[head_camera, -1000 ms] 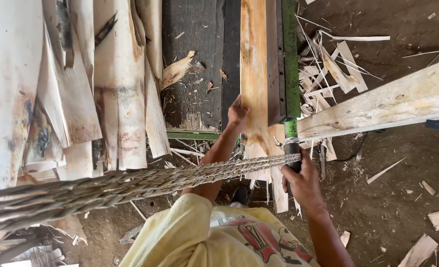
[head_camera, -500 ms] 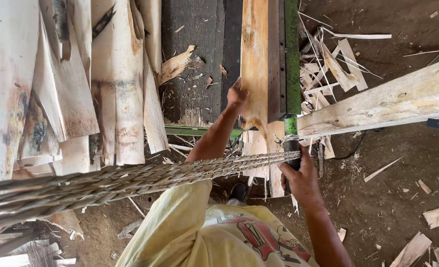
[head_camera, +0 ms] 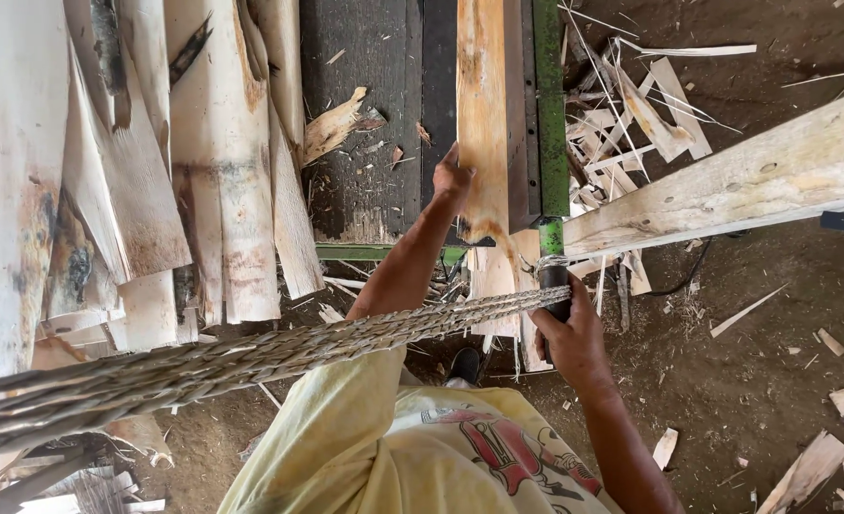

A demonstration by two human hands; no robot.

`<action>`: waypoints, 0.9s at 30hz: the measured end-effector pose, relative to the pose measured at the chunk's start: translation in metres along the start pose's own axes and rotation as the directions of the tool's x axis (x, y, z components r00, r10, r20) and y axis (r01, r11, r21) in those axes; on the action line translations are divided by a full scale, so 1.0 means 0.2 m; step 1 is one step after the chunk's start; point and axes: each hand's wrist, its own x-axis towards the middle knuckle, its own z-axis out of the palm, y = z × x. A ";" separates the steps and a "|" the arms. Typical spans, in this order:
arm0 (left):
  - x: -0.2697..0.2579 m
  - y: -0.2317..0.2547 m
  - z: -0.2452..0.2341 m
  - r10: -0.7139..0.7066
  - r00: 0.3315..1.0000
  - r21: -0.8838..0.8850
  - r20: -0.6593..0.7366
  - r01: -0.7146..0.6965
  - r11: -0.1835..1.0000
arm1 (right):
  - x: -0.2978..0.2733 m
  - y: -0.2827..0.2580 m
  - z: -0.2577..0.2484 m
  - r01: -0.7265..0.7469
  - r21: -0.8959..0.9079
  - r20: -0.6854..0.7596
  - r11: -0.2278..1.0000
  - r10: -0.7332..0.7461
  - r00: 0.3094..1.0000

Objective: Trimming or slicing thin wood strips using a manual/mechanical cutter.

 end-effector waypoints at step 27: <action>-0.11 0.00 0.01 -0.030 1.000 0.017 0.000 0.030 0.999 | 0.00 -0.05 -0.01 -0.019 -0.047 0.025 0.999 0.020 0.999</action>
